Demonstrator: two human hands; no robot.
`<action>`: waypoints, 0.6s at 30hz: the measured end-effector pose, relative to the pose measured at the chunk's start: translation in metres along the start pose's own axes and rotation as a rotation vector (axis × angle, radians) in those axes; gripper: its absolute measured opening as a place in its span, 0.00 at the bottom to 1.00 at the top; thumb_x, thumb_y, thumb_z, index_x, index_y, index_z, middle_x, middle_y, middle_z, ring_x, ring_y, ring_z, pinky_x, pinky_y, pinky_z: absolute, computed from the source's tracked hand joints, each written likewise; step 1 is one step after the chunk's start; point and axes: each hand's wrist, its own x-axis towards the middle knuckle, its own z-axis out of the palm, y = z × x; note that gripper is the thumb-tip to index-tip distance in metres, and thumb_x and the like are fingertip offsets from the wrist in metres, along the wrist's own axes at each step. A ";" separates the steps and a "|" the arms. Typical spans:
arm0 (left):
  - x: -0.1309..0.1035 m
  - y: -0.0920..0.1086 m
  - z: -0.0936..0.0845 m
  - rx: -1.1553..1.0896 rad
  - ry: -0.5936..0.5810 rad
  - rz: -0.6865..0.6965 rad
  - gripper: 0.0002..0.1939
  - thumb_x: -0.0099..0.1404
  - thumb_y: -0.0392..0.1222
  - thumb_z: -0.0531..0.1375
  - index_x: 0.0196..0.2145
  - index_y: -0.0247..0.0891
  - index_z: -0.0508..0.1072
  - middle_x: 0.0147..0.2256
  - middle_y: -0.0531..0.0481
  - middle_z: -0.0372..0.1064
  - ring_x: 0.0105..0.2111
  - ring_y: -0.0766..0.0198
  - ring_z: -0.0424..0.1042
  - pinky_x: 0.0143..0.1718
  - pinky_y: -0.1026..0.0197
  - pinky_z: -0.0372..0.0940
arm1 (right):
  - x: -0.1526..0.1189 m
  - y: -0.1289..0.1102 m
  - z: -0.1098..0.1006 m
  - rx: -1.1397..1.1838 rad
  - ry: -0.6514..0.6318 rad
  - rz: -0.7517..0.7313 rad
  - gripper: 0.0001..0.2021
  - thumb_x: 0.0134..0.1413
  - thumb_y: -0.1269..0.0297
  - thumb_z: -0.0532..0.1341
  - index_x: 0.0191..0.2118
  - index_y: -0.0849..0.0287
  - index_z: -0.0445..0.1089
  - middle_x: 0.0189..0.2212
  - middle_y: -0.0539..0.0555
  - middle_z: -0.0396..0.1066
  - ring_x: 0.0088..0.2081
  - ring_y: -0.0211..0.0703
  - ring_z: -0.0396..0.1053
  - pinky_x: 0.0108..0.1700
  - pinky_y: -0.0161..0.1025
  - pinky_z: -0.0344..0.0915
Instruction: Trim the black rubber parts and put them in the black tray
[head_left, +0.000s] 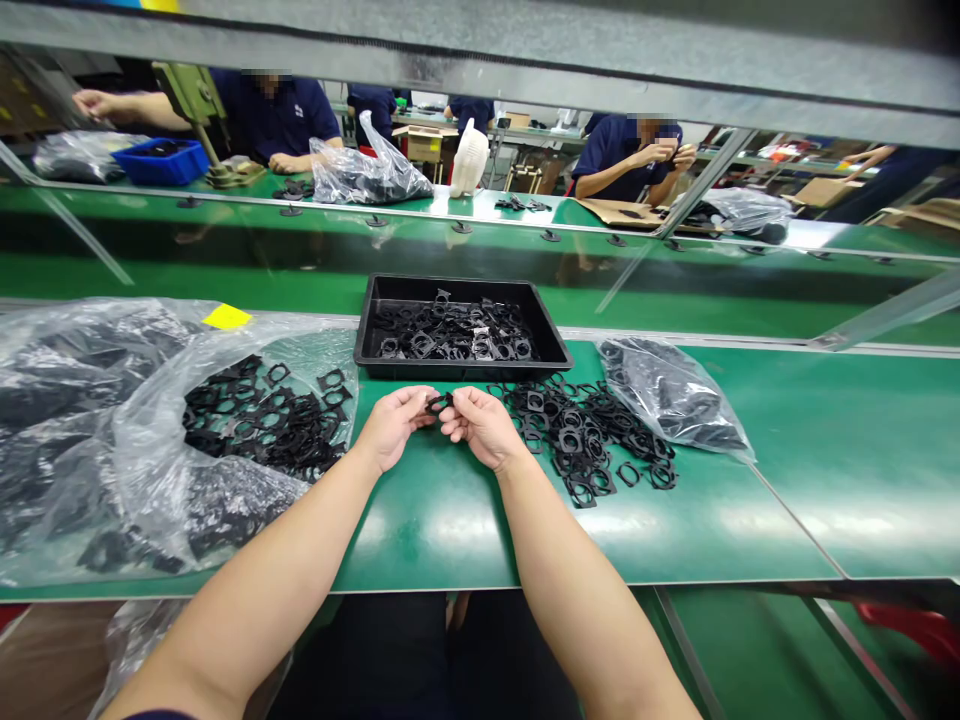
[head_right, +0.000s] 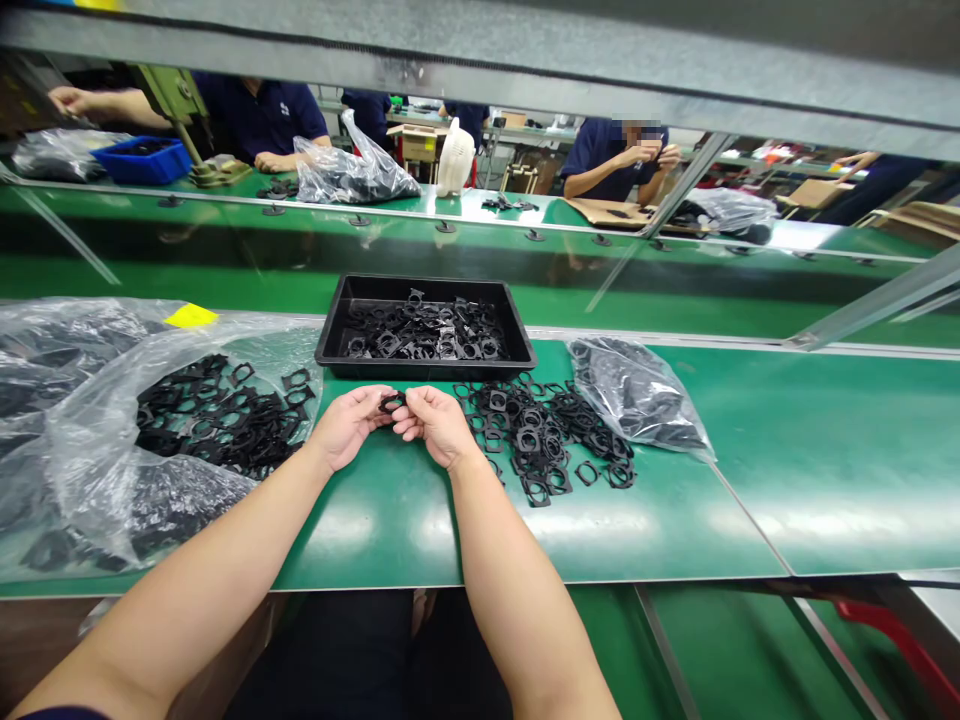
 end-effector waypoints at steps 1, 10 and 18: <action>-0.001 0.000 0.000 -0.022 -0.048 -0.039 0.17 0.53 0.47 0.65 0.36 0.32 0.73 0.35 0.45 0.72 0.33 0.64 0.71 0.36 0.60 0.65 | 0.000 0.000 0.000 -0.015 0.020 -0.005 0.19 0.41 0.50 0.69 0.28 0.60 0.65 0.22 0.50 0.71 0.20 0.35 0.67 0.18 0.28 0.61; -0.002 0.001 0.001 -0.038 -0.095 -0.115 0.16 0.52 0.46 0.66 0.35 0.33 0.73 0.32 0.47 0.72 0.29 0.65 0.72 0.29 0.65 0.63 | 0.002 0.005 0.000 -0.459 0.244 -0.528 0.11 0.45 0.57 0.67 0.32 0.57 0.70 0.31 0.51 0.67 0.28 0.36 0.63 0.27 0.33 0.61; -0.002 -0.001 0.000 -0.014 -0.102 -0.062 0.14 0.53 0.45 0.66 0.33 0.33 0.75 0.30 0.48 0.71 0.31 0.67 0.69 0.32 0.64 0.62 | -0.002 0.002 0.006 -0.652 0.175 -0.701 0.04 0.49 0.63 0.64 0.29 0.55 0.70 0.32 0.52 0.66 0.35 0.42 0.66 0.31 0.38 0.63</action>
